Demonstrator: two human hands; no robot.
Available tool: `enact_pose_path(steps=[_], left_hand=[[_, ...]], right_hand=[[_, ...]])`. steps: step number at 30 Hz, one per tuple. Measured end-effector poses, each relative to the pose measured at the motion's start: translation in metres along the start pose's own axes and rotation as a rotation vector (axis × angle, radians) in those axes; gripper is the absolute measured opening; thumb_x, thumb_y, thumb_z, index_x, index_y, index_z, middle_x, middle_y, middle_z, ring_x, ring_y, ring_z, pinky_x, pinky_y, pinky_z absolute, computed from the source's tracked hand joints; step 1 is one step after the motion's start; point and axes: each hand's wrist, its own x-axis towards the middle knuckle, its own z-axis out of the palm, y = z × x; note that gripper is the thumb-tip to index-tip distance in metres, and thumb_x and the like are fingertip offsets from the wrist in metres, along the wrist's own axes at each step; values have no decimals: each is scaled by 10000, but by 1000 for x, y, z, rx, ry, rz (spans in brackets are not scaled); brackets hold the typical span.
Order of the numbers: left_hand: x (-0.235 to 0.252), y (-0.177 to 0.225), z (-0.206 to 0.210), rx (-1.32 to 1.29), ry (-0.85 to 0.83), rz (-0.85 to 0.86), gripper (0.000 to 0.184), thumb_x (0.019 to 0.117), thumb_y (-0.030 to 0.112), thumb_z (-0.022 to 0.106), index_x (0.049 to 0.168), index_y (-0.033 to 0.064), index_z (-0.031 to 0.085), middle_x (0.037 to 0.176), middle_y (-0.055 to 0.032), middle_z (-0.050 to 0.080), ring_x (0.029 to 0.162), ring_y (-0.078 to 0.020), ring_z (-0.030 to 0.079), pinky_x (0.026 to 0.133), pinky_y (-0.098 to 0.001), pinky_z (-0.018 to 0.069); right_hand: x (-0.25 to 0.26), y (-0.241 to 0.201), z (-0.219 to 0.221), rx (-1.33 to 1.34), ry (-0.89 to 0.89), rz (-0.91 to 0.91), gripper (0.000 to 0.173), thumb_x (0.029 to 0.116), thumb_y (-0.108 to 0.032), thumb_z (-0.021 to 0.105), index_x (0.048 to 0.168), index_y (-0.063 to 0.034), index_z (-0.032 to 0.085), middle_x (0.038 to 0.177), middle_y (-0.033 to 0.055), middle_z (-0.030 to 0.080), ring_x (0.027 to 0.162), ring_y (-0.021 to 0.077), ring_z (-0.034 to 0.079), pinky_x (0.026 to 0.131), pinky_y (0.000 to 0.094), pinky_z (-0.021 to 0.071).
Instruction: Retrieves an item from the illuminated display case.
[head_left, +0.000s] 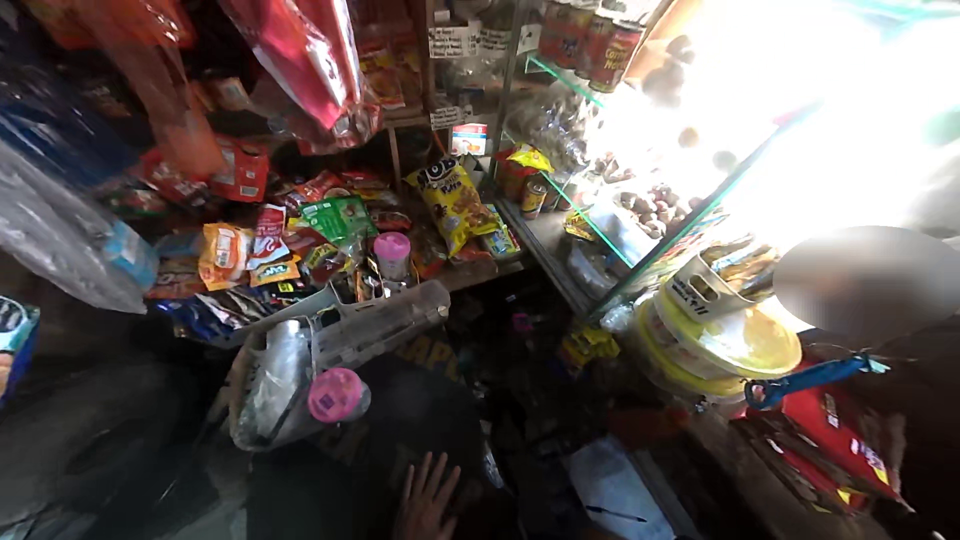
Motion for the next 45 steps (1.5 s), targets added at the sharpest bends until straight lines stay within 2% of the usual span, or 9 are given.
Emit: enact_pose_path(steps=[3,6,8,14,24,28,40,43,45], left_hand=[[-11,-13,-18,-140,-46,-53,605,872,192,747,1424,10,580,1546,-284,426,1468,-505,327,1195,-625,266],[-14,-35,-41,-163,-51,-98,516,899,110,704,1390,-16,602,1532,-281,446,1465,-499,336,1186,-609,296],[-1,-44,-63,-131,-84,-108,475,926,87,662,1383,-27,602,1512,-281,472,1450,-484,376,1182,-595,308],[63,-43,-106,-71,-344,-185,481,1002,115,596,1472,39,527,1591,-228,386,1516,-389,294,1236,-522,245],[121,-52,-71,-28,-246,-120,645,996,320,627,1557,82,416,1659,-237,231,1558,-416,136,1245,-594,82],[115,-64,-34,137,81,20,631,929,417,621,1453,70,570,1560,-264,420,1460,-490,355,1159,-695,232],[112,-56,-42,122,62,-10,613,920,394,673,1438,77,587,1525,-261,469,1445,-490,381,1151,-695,252],[112,-57,-41,104,36,-26,618,925,385,672,1449,72,573,1535,-260,457,1452,-493,367,1157,-698,238],[112,-57,-41,101,20,-32,614,939,395,652,1460,82,565,1547,-250,447,1461,-484,357,1164,-693,231]], right_hand=[[-6,-3,-59,-32,90,152,407,1045,-258,575,1346,11,620,1336,274,622,1277,451,569,1097,644,395],[-47,-39,-140,78,476,-56,313,1021,-195,614,1245,13,682,1215,241,685,1147,379,655,1033,567,489],[-74,-80,-194,47,660,-138,335,1039,-156,567,1323,6,639,1331,234,626,1261,353,591,1107,505,442],[-59,-97,-310,-276,1200,-307,369,974,-155,676,1319,-27,659,1339,257,608,1283,453,553,1058,614,453],[-52,-94,-432,-222,1285,77,483,1022,-239,613,1442,-10,546,1448,262,534,1392,462,449,1108,661,359],[-45,-82,-469,-213,1260,160,481,1043,-238,574,1457,0,519,1462,267,522,1397,463,447,1092,682,368],[-26,-54,-552,-119,1308,324,740,931,-275,740,1518,37,413,1497,311,461,1435,487,381,1133,679,325],[-34,-53,-558,3,1307,394,911,853,-180,816,1573,28,299,1515,325,425,1430,504,374,1122,685,335],[-41,-50,-562,92,1243,446,818,848,-109,806,1515,61,365,1460,350,467,1384,514,431,1097,682,362]])
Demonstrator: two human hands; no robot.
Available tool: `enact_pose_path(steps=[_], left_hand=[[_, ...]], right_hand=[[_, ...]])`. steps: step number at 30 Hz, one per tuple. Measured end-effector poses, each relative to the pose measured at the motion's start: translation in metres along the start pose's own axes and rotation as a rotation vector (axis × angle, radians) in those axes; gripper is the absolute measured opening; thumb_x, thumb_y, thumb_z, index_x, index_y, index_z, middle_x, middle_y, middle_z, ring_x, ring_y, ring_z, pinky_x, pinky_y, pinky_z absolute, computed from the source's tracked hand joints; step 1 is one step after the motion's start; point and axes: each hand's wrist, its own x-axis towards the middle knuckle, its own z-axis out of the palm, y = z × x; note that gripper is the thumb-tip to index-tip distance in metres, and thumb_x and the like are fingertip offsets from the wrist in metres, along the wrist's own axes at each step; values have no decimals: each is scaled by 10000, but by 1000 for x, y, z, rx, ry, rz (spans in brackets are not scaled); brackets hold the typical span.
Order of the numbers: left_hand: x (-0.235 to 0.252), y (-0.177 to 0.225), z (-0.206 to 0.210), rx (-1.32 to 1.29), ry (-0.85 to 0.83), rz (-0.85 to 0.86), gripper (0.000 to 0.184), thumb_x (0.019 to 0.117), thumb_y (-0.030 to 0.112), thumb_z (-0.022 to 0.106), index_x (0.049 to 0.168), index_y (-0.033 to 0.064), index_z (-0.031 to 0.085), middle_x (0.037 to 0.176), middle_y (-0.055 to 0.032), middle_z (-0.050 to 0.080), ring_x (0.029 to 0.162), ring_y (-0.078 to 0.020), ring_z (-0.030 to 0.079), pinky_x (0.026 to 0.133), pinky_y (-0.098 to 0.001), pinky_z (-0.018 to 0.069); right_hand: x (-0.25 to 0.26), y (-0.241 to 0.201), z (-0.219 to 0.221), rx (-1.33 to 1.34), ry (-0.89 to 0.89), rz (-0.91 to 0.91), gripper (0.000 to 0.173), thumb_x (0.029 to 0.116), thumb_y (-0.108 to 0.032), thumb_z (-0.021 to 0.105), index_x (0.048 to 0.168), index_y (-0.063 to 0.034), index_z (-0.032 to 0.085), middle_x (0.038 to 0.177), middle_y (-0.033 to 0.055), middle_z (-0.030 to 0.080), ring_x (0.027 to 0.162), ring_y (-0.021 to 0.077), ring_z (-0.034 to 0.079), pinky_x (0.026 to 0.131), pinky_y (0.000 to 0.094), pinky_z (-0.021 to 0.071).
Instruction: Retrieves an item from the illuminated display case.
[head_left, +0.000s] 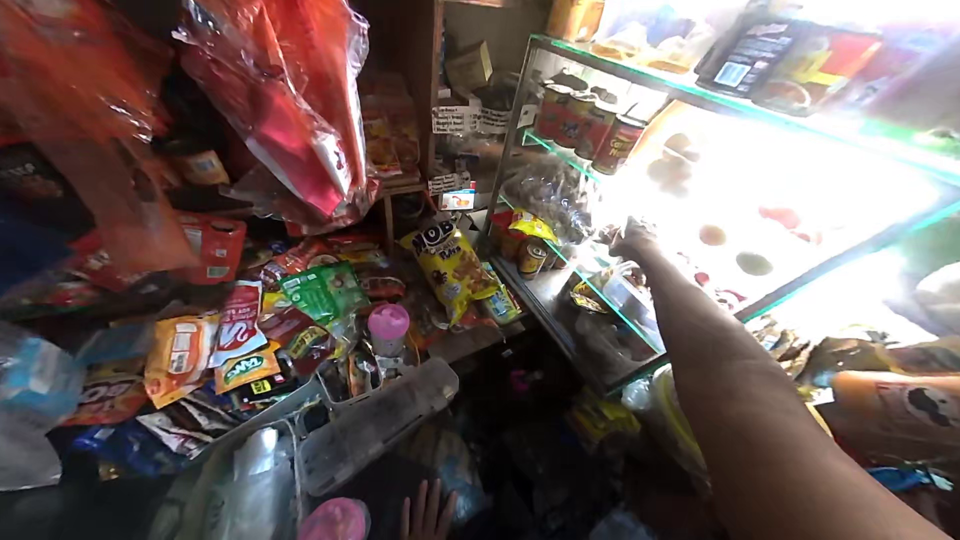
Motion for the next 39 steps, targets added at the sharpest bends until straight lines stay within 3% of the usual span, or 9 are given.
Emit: enact_pose_path(steps=[2,4,9,14,16,19,26,30,39], left_hand=[[-1,2,-1,-10,-5,-7,607,954,398,632,1471,89,554,1557,-245,435,1469,-475,348,1173,-685,221],[-1,3,-5,-4,-15,-11,601,960,402,625,1470,91,555,1559,-239,435,1470,-469,352,1175,-675,225],[1,3,-7,-11,-47,-17,609,949,398,641,1464,82,560,1556,-252,432,1469,-478,347,1177,-679,214],[-1,3,-3,-3,-11,-12,608,944,403,642,1456,83,570,1547,-252,445,1463,-470,363,1174,-681,220],[-1,1,0,14,35,13,607,935,408,645,1440,77,584,1522,-259,475,1438,-477,402,1152,-689,252],[-2,-2,6,31,93,43,600,933,421,628,1424,77,597,1499,-259,501,1418,-477,430,1134,-692,282],[-2,-3,5,41,79,39,605,943,441,612,1436,93,589,1512,-247,492,1428,-474,418,1141,-684,280],[-2,-5,10,98,173,67,599,921,470,591,1395,105,628,1466,-226,548,1384,-456,482,1106,-670,332],[-2,-8,16,109,197,71,603,941,507,525,1376,107,645,1466,-211,553,1388,-444,482,1108,-661,336]], right_hand=[[14,5,-1,-88,-78,-20,553,899,-147,761,1362,70,551,1380,337,546,1328,508,491,1057,698,382],[26,10,2,-210,-131,-75,415,954,-189,689,1299,32,626,1358,313,576,1311,504,508,1024,719,389],[31,19,6,-78,-88,-8,558,940,-174,718,1384,97,514,1386,361,530,1336,511,488,1077,684,377],[13,-1,1,-137,-100,-23,552,890,-165,765,1360,54,575,1422,345,510,1364,515,450,1070,712,353],[15,3,4,-34,-57,47,646,851,-222,824,1361,72,557,1405,358,513,1355,515,457,1088,694,358],[18,12,9,102,17,81,652,869,-357,807,1333,45,586,1354,336,564,1310,496,513,1064,682,400],[23,35,18,209,104,-27,556,888,-211,796,1350,21,592,1384,349,535,1347,520,462,1066,709,367],[27,37,20,150,142,-69,535,861,-215,823,1296,27,628,1378,344,540,1353,521,451,1065,717,356],[26,34,19,130,105,-70,481,864,-215,826,1214,66,654,1370,357,535,1358,521,442,1070,706,351]])
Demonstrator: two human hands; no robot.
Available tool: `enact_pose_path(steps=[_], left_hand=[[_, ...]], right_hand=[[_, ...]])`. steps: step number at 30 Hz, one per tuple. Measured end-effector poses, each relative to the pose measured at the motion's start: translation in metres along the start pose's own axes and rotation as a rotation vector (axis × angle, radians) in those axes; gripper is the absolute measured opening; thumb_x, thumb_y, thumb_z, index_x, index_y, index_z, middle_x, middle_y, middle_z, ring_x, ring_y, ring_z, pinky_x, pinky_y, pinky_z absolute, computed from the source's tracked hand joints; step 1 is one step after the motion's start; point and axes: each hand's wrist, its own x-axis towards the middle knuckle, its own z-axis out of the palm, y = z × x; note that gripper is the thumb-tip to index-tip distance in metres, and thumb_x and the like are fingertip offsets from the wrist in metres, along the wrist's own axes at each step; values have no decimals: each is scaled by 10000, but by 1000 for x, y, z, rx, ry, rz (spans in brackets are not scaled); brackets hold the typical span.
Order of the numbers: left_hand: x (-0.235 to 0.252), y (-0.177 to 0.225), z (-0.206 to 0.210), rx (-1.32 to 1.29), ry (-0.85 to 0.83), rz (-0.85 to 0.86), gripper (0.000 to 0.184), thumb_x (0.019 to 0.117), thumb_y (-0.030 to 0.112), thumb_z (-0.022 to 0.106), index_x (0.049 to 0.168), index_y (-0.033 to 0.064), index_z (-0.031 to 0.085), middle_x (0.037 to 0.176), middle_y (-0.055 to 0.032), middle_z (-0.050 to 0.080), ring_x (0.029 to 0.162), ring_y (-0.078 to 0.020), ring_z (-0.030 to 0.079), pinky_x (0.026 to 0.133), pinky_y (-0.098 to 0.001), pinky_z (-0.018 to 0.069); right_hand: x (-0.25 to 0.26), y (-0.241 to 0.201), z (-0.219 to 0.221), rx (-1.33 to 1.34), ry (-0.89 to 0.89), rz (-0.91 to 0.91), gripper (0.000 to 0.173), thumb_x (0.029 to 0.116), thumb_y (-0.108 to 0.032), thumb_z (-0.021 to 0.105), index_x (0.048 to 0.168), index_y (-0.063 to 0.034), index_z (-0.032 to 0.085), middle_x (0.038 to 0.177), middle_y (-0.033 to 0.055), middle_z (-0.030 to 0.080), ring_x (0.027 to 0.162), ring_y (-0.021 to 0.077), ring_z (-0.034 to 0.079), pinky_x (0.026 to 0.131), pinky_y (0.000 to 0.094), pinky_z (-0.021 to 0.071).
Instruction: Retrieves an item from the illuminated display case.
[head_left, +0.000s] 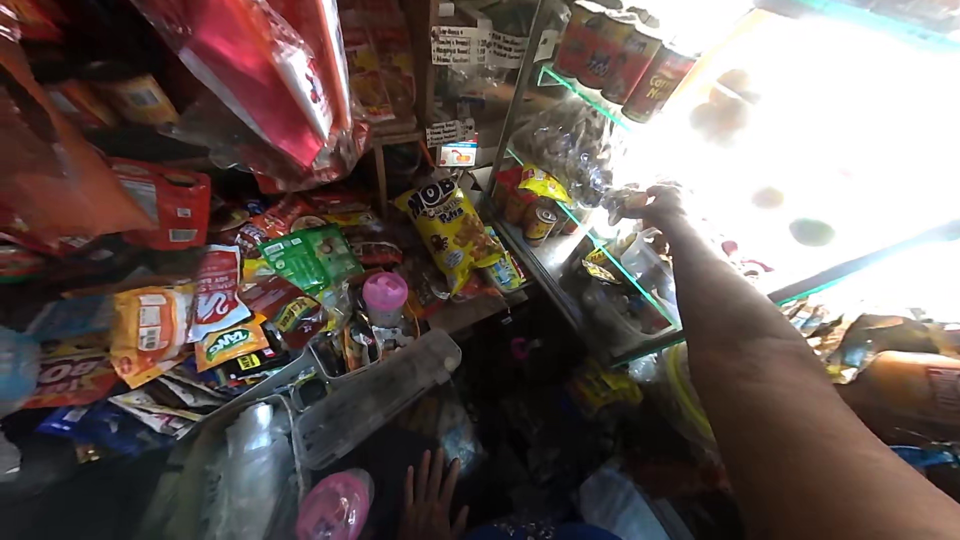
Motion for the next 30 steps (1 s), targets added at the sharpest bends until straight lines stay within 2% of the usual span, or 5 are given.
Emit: enact_pose_path(steps=[11,17,20,25,30], left_hand=[[4,1,-5,-31,-69,-11,610,912,459,624,1393,84,631,1463,-248,542,1380,-481,476,1095,-694,335],[7,6,-17,-69,-156,-42,594,928,418,646,1409,71,613,1490,-255,512,1411,-485,436,1126,-694,295],[9,7,-20,-71,-170,-53,595,924,402,664,1408,60,612,1490,-254,513,1408,-485,440,1124,-688,303],[9,8,-20,-130,-205,-79,587,960,390,629,1437,52,581,1510,-263,487,1421,-497,415,1146,-699,255],[7,9,-20,-113,-189,-72,589,964,399,605,1437,49,579,1509,-258,491,1422,-497,414,1143,-697,263]], right_hand=[[-8,-4,-2,144,54,-92,681,788,-27,830,1417,-26,569,1483,309,462,1395,513,401,1074,713,353],[-24,-16,-6,446,171,-4,467,1067,-248,507,1425,51,510,1367,302,561,1237,373,568,1013,532,468],[-88,-113,-53,329,-17,465,437,1122,-121,350,1474,137,369,1556,317,363,1445,379,372,1183,493,277],[-76,-80,-45,501,141,373,345,1106,-144,370,1366,65,455,1340,210,504,1188,223,519,1011,347,430],[-1,-17,-20,439,74,81,503,993,-236,662,1399,30,531,1425,276,527,1333,365,492,1109,545,379]])
